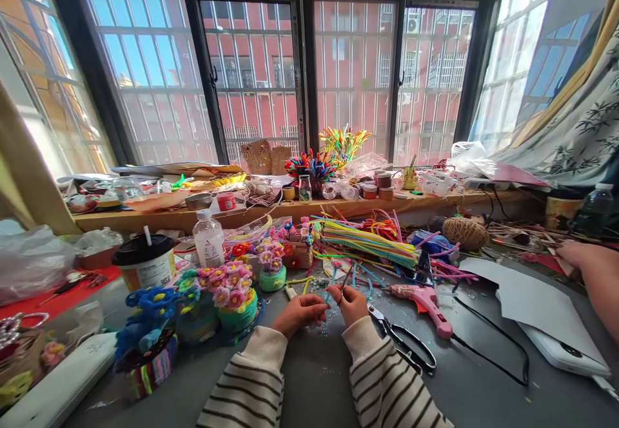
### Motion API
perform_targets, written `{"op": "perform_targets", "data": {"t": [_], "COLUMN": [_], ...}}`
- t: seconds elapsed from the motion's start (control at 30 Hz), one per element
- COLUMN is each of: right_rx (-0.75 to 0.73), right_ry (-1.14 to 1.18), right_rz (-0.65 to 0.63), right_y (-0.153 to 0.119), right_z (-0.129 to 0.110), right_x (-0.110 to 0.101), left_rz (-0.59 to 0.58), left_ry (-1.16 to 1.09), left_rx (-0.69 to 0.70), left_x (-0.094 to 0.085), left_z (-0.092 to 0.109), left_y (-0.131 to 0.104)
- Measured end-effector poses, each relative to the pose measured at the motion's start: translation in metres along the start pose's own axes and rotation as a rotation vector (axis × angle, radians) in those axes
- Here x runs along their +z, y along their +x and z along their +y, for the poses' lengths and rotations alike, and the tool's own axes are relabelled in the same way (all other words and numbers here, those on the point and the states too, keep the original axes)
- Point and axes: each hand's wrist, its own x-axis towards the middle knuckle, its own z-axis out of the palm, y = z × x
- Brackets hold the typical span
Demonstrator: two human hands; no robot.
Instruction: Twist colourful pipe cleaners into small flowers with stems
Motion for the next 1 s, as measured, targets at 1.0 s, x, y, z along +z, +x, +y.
{"op": "perform_targets", "data": {"t": [1.0], "right_rx": [-0.22], "right_ry": [-0.217], "right_rz": [-0.003], "right_y": [-0.002], "right_z": [0.008], "right_x": [0.007], "left_rz": [0.071], "left_ry": [0.045], "left_rx": [0.034], "left_x": [-0.004], "left_z": [-0.007], "left_y": [0.008]}}
